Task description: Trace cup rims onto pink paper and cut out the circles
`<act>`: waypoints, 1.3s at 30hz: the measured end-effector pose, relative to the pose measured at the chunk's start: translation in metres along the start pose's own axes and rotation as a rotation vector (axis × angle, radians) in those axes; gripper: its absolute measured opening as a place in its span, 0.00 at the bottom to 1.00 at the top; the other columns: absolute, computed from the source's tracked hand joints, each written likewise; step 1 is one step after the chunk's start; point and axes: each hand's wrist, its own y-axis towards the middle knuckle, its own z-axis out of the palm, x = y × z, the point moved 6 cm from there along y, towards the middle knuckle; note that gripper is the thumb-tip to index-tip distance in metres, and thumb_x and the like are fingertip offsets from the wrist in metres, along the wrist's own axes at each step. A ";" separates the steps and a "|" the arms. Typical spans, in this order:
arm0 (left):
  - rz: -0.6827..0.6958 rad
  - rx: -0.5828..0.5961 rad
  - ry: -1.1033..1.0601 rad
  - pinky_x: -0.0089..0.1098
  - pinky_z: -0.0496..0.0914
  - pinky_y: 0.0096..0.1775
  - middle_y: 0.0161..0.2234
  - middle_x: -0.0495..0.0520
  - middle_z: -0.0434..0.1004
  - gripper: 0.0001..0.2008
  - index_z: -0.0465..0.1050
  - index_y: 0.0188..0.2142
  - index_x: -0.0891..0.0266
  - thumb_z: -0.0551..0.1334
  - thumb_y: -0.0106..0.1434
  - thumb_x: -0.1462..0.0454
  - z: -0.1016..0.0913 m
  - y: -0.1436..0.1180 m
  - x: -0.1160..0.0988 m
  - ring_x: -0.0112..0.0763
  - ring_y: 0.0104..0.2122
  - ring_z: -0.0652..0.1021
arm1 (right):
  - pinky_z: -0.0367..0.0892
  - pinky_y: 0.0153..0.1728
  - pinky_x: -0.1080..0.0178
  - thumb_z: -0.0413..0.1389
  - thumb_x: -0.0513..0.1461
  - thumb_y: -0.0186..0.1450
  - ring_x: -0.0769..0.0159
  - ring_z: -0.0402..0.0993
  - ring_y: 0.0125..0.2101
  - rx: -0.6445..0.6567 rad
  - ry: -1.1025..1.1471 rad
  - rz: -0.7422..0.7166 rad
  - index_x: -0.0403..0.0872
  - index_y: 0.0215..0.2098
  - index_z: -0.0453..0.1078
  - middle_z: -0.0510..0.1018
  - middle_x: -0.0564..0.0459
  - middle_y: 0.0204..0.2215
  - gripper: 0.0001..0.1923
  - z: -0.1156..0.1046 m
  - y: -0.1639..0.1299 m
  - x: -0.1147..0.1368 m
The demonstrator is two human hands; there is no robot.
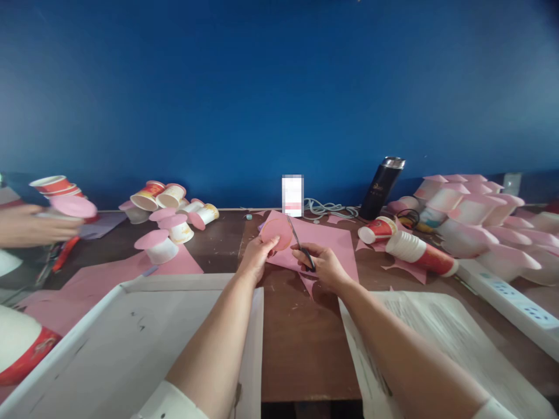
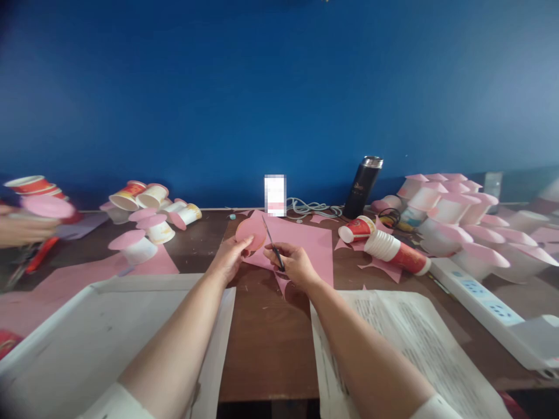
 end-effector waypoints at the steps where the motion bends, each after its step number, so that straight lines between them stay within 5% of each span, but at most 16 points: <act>1: 0.004 0.001 0.002 0.28 0.57 0.26 0.23 0.51 0.71 0.18 0.74 0.29 0.66 0.70 0.47 0.54 0.000 0.000 0.000 0.23 0.21 0.64 | 0.57 0.20 0.70 0.65 0.51 0.50 0.74 0.63 0.21 0.001 -0.004 0.001 0.45 0.40 0.75 0.69 0.57 0.21 0.25 0.000 0.000 0.000; 21: -0.004 0.010 -0.003 0.28 0.58 0.27 0.21 0.49 0.69 0.18 0.71 0.25 0.65 0.70 0.47 0.53 0.000 -0.002 -0.001 0.23 0.21 0.65 | 0.57 0.18 0.70 0.65 0.52 0.50 0.75 0.62 0.18 -0.031 -0.020 0.013 0.45 0.37 0.75 0.67 0.57 0.19 0.23 -0.002 0.004 -0.005; 30: -0.057 0.002 -0.264 0.26 0.60 0.27 0.26 0.51 0.72 0.18 0.73 0.30 0.67 0.73 0.44 0.58 0.002 -0.003 -0.004 0.21 0.23 0.67 | 0.58 0.17 0.70 0.66 0.52 0.48 0.75 0.62 0.18 -0.077 -0.022 0.063 0.44 0.38 0.74 0.67 0.58 0.18 0.26 -0.004 0.005 -0.008; 39: -0.079 -0.011 -0.275 0.26 0.60 0.28 0.25 0.49 0.73 0.18 0.74 0.29 0.66 0.74 0.41 0.58 0.003 -0.004 -0.006 0.20 0.23 0.68 | 0.55 0.16 0.70 0.66 0.51 0.48 0.75 0.61 0.17 -0.050 -0.037 0.049 0.43 0.38 0.74 0.66 0.58 0.17 0.26 -0.003 0.005 -0.007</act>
